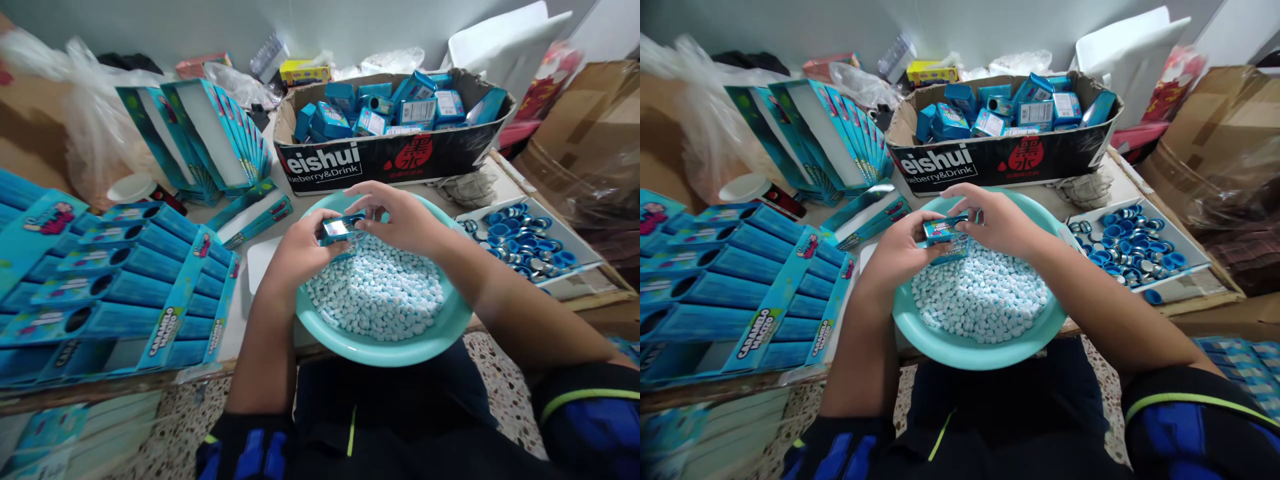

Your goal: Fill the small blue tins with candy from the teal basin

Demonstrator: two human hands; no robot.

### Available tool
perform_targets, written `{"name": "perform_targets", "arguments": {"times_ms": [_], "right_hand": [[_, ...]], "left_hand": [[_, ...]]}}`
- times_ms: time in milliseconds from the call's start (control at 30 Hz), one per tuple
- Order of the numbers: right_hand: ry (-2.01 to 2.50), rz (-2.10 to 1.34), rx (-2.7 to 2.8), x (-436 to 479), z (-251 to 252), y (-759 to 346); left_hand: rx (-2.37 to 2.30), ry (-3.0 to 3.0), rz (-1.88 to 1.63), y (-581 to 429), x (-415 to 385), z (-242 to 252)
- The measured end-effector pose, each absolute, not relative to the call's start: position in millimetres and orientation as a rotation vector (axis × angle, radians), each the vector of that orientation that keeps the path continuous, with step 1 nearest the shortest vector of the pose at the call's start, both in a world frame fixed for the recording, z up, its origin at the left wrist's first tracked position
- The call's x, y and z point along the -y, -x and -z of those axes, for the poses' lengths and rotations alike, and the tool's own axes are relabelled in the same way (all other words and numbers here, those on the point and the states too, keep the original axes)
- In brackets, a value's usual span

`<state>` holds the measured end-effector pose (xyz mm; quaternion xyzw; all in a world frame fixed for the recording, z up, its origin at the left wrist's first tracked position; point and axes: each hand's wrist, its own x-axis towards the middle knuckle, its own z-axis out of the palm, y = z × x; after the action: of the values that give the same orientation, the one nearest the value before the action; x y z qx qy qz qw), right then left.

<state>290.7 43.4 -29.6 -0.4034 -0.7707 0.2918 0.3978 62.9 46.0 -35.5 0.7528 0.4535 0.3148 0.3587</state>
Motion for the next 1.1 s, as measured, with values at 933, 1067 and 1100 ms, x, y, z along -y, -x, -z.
{"name": "perform_targets", "arguments": {"times_ms": [933,1067,1100], "right_hand": [[1.480,-0.941,2.702,-31.3,46.7,-266.0],[1.248,-1.052,2.680,-27.6,53.8,-264.1],[1.186,-1.086,2.671,-27.6,56.1,-263.7]], "left_hand": [[-1.232,-1.440,-1.388,-63.3,-58.3,42.7],[-1.252,-1.454,-1.325,-63.9,-56.3,39.0],[-1.260,-1.457,-1.305,-63.9,-56.1,38.4]]}}
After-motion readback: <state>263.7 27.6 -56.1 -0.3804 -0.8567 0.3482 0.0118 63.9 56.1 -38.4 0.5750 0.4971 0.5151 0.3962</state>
